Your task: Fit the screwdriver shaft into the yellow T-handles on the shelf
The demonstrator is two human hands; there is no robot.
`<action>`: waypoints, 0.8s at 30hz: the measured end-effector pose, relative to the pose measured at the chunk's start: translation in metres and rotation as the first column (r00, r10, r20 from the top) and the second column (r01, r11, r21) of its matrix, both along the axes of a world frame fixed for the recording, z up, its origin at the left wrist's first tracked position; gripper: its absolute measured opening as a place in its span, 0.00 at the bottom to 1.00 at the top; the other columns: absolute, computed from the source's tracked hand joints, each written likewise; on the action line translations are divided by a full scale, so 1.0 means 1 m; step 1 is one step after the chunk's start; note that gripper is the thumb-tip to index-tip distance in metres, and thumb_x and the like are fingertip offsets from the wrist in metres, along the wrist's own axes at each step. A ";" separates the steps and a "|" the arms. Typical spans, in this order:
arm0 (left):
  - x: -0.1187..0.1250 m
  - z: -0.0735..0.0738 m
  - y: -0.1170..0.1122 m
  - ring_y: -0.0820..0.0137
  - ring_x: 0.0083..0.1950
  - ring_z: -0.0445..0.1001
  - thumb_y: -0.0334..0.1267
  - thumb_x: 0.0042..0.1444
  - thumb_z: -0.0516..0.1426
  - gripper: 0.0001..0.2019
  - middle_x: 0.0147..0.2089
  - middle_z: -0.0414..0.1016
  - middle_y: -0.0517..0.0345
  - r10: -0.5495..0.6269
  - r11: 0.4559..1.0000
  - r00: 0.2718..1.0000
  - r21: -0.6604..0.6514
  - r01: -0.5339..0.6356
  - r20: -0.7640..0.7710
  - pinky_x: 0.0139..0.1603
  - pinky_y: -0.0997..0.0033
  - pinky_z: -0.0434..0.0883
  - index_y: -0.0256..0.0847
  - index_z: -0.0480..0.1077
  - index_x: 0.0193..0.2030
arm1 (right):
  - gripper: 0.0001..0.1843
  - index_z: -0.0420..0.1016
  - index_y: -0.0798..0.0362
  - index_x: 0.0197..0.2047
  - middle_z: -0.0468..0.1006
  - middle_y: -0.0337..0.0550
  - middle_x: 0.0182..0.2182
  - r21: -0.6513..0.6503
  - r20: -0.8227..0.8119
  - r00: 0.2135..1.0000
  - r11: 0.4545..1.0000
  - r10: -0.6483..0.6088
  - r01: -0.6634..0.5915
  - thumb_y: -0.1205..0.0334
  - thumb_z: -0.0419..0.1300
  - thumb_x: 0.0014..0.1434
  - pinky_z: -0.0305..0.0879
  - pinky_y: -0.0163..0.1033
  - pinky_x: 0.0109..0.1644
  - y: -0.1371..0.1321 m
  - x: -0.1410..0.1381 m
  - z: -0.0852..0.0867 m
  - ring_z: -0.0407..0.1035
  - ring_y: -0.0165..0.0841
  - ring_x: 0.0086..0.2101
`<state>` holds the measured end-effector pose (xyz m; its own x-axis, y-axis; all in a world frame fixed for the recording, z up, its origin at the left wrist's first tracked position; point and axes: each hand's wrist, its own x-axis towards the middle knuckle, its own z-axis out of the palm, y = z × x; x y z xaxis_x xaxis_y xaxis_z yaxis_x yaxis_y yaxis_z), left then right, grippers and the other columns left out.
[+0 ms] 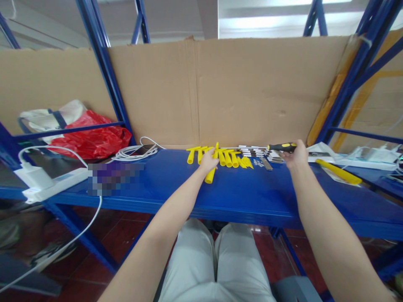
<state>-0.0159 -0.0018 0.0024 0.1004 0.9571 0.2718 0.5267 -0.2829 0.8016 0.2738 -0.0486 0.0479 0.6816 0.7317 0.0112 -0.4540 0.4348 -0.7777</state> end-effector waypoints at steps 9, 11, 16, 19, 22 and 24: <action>0.000 -0.001 0.001 0.74 0.28 0.79 0.22 0.53 0.53 0.36 0.69 0.63 0.46 0.008 1.000 1.000 -0.010 -0.008 0.004 0.26 0.78 0.75 0.43 0.58 0.71 | 0.12 0.52 0.49 0.28 0.58 0.32 0.19 0.019 -0.029 0.998 0.998 0.053 -0.053 0.61 0.50 0.61 0.47 0.27 0.12 -0.013 -0.013 0.008 0.50 0.24 0.15; 0.000 -0.001 0.002 0.75 0.28 0.79 0.22 0.53 0.53 0.37 0.70 0.63 0.46 0.009 1.000 1.000 -0.011 -0.009 0.002 0.25 0.79 0.75 0.43 0.58 0.71 | 0.13 0.53 0.49 0.28 0.57 0.30 0.19 -0.014 -0.015 1.000 1.000 0.009 -0.010 0.59 0.52 0.61 0.42 0.26 0.11 -0.012 -0.013 0.006 0.47 0.23 0.15; 0.000 -0.003 0.005 0.74 0.29 0.80 0.23 0.53 0.54 0.37 0.70 0.62 0.46 0.016 1.000 1.000 -0.015 -0.016 -0.007 0.27 0.78 0.76 0.44 0.57 0.71 | 0.10 0.55 0.49 0.29 0.58 0.31 0.18 -0.018 -0.038 0.999 1.000 0.017 -0.017 0.64 0.52 0.60 0.45 0.28 0.12 -0.010 -0.012 0.007 0.46 0.24 0.14; 0.000 -0.004 0.005 0.73 0.30 0.80 0.23 0.54 0.55 0.38 0.70 0.62 0.44 0.022 1.000 1.000 -0.014 -0.022 0.004 0.28 0.78 0.76 0.44 0.55 0.72 | 0.09 0.56 0.49 0.28 0.60 0.34 0.18 0.013 -0.064 0.996 0.998 0.062 -0.062 0.66 0.49 0.61 0.52 0.29 0.14 -0.014 -0.013 0.009 0.50 0.25 0.16; 0.000 -0.003 0.004 0.74 0.29 0.80 0.23 0.54 0.55 0.38 0.70 0.62 0.43 0.023 1.000 1.000 -0.012 -0.023 0.009 0.27 0.78 0.76 0.43 0.55 0.72 | 0.10 0.58 0.50 0.27 0.63 0.35 0.20 0.032 -0.064 0.995 0.997 0.079 -0.077 0.68 0.47 0.60 0.57 0.30 0.16 -0.016 -0.014 0.010 0.54 0.26 0.17; 0.001 -0.002 0.002 0.75 0.27 0.79 0.22 0.53 0.55 0.38 0.70 0.62 0.43 0.025 1.000 1.000 -0.007 -0.025 0.002 0.27 0.77 0.76 0.43 0.56 0.72 | 0.10 0.58 0.50 0.27 0.64 0.35 0.20 0.019 -0.055 0.996 0.998 0.068 -0.067 0.67 0.47 0.60 0.58 0.31 0.17 -0.015 -0.013 0.010 0.56 0.26 0.17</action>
<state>-0.0148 0.0001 0.0004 0.0757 0.9611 0.2655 0.5318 -0.2641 0.8046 0.2610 -0.0640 0.0576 0.6304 0.7761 -0.0131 -0.5255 0.4143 -0.7431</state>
